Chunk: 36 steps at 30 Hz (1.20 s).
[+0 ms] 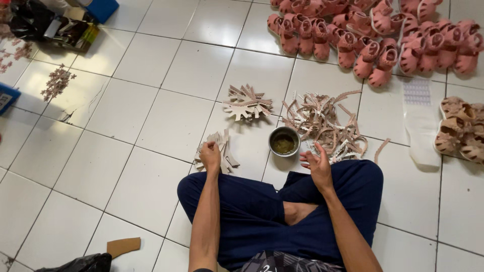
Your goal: The person sits on the floor and repeatedly picks up a white star-shaped shoe component and thin strips of material. They apply a liquid from a small metal bowl to the component and attach the strips by hand, then place the assembled unit aside. The process is repeated with multiple components.
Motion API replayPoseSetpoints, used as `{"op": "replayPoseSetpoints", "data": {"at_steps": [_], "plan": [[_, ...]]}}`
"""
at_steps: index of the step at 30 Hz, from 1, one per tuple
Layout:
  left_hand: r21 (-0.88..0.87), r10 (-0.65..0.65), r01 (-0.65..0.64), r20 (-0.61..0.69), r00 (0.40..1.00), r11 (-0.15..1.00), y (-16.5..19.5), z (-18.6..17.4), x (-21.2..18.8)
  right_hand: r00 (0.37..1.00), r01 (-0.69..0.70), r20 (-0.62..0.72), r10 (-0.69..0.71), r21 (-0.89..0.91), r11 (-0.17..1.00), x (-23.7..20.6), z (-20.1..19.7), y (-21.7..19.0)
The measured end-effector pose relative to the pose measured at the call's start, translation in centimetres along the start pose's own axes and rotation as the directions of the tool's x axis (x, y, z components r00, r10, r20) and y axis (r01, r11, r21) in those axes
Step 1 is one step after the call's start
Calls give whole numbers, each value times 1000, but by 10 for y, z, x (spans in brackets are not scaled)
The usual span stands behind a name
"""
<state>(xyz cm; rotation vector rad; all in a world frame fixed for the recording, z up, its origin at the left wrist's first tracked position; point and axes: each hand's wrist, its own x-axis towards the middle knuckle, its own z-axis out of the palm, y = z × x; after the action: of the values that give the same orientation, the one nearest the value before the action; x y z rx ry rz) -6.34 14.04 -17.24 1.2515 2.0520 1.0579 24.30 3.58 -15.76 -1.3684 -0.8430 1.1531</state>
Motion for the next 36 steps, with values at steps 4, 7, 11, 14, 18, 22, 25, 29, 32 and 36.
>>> {"op": "replayPoseSetpoints", "data": {"at_steps": [4, 7, 11, 14, 18, 22, 25, 29, 32, 36], "plan": [[453, 71, -77, 31, 997, 888, 11, -14, -5, 1000, -15, -5, 15, -118, 993, 0, 7, -5], [716, -40, -75, 142, 989, 694, 18, -12, -9, 1000, 21, 8, -21, -114, 993, -2, 7, -6], [718, -144, 27, 103, 984, 696, 23, -7, 0, 999, 43, -2, -43, -96, 994, -5, 5, -3], [756, -103, -39, 139, 985, 653, 25, -10, 6, 999, 54, -1, -54, -122, 991, -2, 5, 0], [762, -23, -39, 71, 997, 647, 29, -14, 5, 999, 50, -4, -52, -190, 981, -2, 6, 2], [622, 358, -243, -65, 932, 744, 36, -17, -1, 996, 86, 24, -84, -158, 984, -1, 11, -2], [494, 416, -356, -13, 909, 793, 55, -3, -19, 997, 46, 70, -39, -97, 994, -5, 28, -10], [244, 614, -611, 74, 786, 753, 86, 31, -77, 974, 137, 176, -144, 52, 989, 1, 72, -27], [216, 733, -725, 52, 678, 655, 99, 41, -111, 990, 114, 79, -114, -1, 993, 4, 80, -36], [-29, 753, -758, -99, 650, 651, 93, 41, -129, 992, 119, -51, -119, 7, 993, 2, 54, -39]]}}
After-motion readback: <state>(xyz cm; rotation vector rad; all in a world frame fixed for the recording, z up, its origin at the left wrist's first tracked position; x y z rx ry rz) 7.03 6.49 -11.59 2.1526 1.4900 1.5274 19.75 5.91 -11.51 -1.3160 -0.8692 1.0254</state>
